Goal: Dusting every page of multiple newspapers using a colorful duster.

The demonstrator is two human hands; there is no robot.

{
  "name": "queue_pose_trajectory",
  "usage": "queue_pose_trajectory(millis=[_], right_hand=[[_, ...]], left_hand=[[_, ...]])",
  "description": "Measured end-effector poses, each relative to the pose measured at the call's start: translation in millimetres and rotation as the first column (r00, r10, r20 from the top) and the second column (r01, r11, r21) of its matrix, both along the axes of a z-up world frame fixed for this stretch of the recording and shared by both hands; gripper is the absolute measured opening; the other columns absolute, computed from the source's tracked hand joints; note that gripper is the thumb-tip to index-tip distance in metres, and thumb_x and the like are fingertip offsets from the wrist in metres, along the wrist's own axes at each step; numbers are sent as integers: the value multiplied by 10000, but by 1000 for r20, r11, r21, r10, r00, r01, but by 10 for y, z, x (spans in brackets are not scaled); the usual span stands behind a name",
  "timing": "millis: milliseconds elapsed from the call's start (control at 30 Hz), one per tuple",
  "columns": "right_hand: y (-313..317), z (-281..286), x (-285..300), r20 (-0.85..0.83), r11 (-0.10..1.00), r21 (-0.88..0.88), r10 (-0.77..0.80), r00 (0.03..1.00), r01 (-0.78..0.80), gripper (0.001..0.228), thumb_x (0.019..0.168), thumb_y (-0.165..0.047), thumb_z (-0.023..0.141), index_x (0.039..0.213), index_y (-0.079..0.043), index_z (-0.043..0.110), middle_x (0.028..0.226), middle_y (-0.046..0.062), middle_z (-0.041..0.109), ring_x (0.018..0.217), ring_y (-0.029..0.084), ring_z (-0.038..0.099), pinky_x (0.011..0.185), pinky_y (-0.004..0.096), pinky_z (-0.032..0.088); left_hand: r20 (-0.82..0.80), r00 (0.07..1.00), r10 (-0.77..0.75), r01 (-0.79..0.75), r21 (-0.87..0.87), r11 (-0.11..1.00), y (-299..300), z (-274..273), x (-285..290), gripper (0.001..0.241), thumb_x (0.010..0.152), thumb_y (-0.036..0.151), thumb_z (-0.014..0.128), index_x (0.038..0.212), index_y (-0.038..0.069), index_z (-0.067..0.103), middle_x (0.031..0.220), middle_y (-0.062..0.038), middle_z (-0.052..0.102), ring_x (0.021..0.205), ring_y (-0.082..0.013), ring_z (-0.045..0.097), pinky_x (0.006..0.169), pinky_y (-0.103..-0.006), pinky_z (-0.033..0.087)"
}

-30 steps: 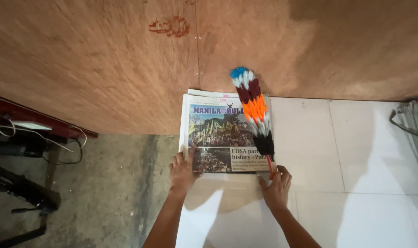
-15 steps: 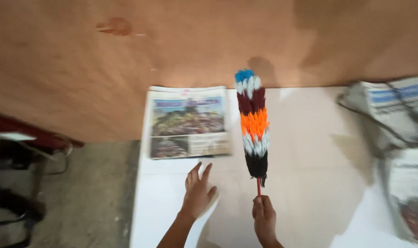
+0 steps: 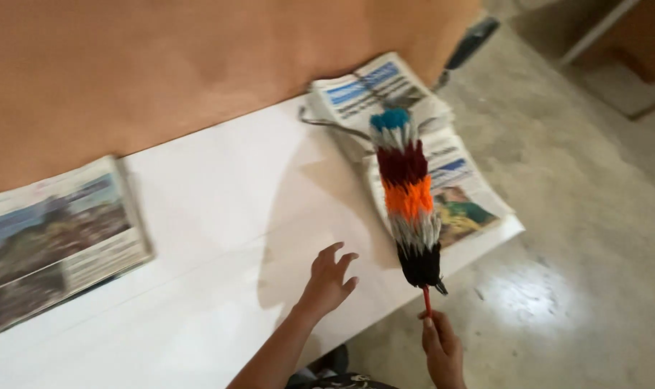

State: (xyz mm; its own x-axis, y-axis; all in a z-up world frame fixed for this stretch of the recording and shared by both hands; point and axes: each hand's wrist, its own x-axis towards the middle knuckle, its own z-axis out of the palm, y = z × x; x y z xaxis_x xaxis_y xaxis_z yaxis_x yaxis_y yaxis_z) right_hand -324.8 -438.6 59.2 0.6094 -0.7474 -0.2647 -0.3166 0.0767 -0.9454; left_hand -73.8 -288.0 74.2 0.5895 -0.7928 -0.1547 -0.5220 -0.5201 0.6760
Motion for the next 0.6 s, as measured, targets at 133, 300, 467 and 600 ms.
queue_pose_trajectory(millis=[133,300,467,600], right_hand=[[-331,-149,-264,89,979,147,-155,984,141,260,1080,-196,468,1057,15,619,534,23,365,446,124,268,423,308,215],[-685,-269,-100,46,859,388,-380,924,334,259,1103,-236,450,934,-53,523,577,0,316,433,122,242,384,325,181],[-1043,-160,82,73,819,392,-481,873,418,308,1121,-227,439,851,-79,456,573,7,297,431,128,236,380,329,201],[-1451,-279,150,0,817,387,-464,886,428,363,1128,-219,454,810,-46,473,551,46,342,442,163,286,406,351,244]], left_hand=[[178,974,-143,175,-179,968,-688,-36,-177,510,914,240,701,1388,117,561,1542,-183,383,1414,-408,338,1125,-528,302],[172,953,-251,267,-73,961,-1054,48,-160,451,895,226,723,1309,73,624,1497,-139,440,1331,-359,433,1112,-508,333],[230,909,-348,387,-153,909,-1464,21,-13,710,808,154,770,1472,85,530,1423,-159,557,1253,-366,533,995,-487,411],[171,912,-373,366,70,928,-1857,-332,-205,778,897,315,716,1551,70,375,1647,-174,269,1507,-370,214,1193,-524,183]])
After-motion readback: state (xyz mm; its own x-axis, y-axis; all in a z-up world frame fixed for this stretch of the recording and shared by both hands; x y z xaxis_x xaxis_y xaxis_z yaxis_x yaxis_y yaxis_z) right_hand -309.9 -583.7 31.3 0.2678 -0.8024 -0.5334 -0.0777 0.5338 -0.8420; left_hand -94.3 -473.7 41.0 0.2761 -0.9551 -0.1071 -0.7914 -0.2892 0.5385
